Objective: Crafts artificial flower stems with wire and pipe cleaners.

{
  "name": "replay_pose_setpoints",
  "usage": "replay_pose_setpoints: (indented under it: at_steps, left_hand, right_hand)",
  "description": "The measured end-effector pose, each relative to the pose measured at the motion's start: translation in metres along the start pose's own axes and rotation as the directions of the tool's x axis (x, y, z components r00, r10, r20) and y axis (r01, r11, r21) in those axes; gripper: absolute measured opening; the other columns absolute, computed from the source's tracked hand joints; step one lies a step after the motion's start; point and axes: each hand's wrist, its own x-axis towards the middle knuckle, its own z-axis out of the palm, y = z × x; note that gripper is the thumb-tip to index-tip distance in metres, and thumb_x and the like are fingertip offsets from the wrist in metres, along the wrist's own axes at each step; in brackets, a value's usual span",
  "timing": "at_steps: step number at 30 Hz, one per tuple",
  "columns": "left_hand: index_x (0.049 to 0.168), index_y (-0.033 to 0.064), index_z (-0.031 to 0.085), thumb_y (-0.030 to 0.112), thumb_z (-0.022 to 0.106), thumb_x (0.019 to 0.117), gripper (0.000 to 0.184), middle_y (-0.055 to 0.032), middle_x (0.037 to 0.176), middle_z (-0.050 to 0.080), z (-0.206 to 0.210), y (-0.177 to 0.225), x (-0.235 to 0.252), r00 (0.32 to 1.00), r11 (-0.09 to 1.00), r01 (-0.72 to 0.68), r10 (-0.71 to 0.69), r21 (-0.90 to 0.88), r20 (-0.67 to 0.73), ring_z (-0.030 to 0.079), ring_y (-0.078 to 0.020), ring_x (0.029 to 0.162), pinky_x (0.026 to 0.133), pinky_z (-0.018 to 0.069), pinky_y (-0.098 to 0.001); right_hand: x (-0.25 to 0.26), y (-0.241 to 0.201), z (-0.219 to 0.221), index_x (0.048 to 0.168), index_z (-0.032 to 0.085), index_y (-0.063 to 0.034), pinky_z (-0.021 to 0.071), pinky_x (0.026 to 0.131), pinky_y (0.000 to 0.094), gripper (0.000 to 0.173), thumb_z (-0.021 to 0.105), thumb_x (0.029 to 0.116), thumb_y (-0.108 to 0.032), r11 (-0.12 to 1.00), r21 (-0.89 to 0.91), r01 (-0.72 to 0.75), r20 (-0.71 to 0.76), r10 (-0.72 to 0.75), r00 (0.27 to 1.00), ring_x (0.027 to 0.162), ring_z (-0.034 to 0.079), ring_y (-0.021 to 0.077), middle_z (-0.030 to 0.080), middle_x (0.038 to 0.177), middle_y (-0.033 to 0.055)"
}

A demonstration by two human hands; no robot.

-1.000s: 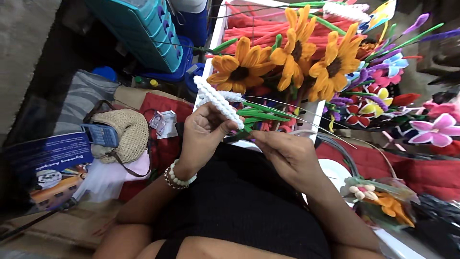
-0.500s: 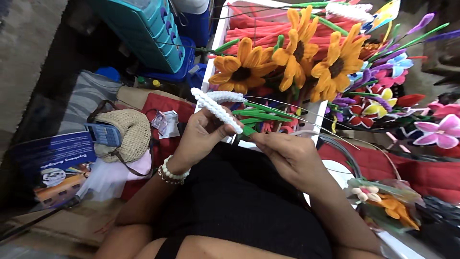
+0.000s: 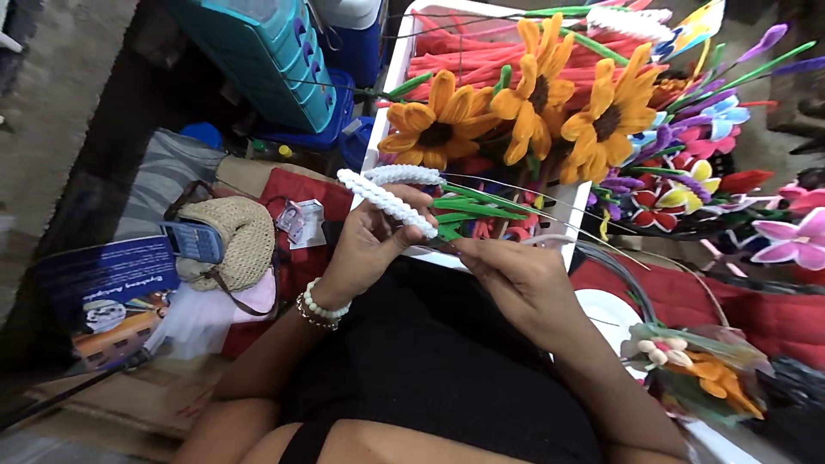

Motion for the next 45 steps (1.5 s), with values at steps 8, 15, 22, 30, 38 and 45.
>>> replay_pose_setpoints:
  at_steps: [8,15,22,30,38,45]
  left_hand:
    - [0.100,0.0127,0.071,0.017,0.075,0.0934,0.009,0.0040,0.096,0.072,-0.004,-0.002,0.001,0.996,0.994,-0.084,0.083,0.064,0.009,0.070,-0.0053,0.089,0.080,0.0599,-0.0225]
    - [0.106,0.0101,0.069,0.014,0.073,0.0946,0.013,0.0023,0.100,0.073,-0.002,0.002,0.002,0.997,0.993,-0.072,0.072,0.094,-0.004,0.070,-0.0062,0.091,0.081,0.0602,-0.0233]
    - [0.120,0.0080,0.063,0.007,0.078,0.0882,0.036,0.0011,0.105,0.075,0.001,0.004,-0.004,0.999,0.999,0.041,-0.041,0.017,0.022,0.073,-0.0089,0.090,0.084,0.0622,-0.0268]
    - [0.112,0.0067,0.068,0.014,0.078,0.0905,0.024,-0.0013,0.101,0.075,0.013,0.006,-0.002,0.999,0.999,0.019,-0.018,0.027,-0.050,0.073,-0.0093,0.086,0.080,0.0626,-0.0264]
    - [0.103,0.0063,0.074,0.003,0.078,0.0876,0.016,-0.0039,0.093,0.078,0.020,0.006,0.000,0.993,0.998,-0.020,0.012,-0.067,-0.117,0.074,-0.0101,0.078,0.074,0.0638,-0.0265]
    - [0.101,0.0080,0.075,0.004,0.076,0.0901,0.011,-0.0040,0.092,0.078,0.024,0.006,-0.003,0.987,0.996,-0.051,0.038,-0.078,-0.159,0.074,-0.0098,0.076,0.071,0.0633,-0.0253]
  right_hand:
    - [0.000,0.001,-0.002,0.117,0.074,-0.0043,0.0536,0.076,0.0180,0.029,0.049,0.1081,-0.013,0.999,0.046,0.009,0.031,-0.010,0.999,0.082,0.066,0.0033,0.074,0.096,0.0058]
    - [0.000,0.003,0.000,0.117,0.074,-0.0028,0.0544,0.080,0.0175,0.029,0.049,0.1082,-0.014,0.998,0.059,0.005,0.008,-0.005,1.000,0.086,0.067,0.0021,0.075,0.101,0.0061]
    - [0.000,0.010,-0.004,0.114,0.073,-0.0021,0.0451,0.062,0.0119,0.029,0.047,0.1081,-0.013,0.936,0.339,-0.098,0.037,0.091,0.995,0.067,0.052,-0.0057,0.067,0.084,-0.0034]
    - [0.001,0.011,-0.003,0.115,0.072,-0.0011,0.0422,0.058,0.0116,0.028,0.047,0.1075,-0.011,0.858,0.496,-0.136,0.069,0.117,0.991,0.063,0.049,-0.0061,0.063,0.081,-0.0056]
    - [0.000,0.011,-0.001,0.113,0.072,-0.0007,0.0430,0.062,0.0109,0.028,0.047,0.1076,-0.011,0.877,0.471,-0.096,0.077,0.068,0.995,0.068,0.050,-0.0069,0.066,0.087,-0.0043]
    - [-0.001,0.009,0.002,0.114,0.072,0.0001,0.0483,0.070,0.0128,0.028,0.047,0.1083,-0.012,0.945,0.328,-0.009,0.009,0.007,1.000,0.076,0.057,-0.0052,0.072,0.096,0.0016]
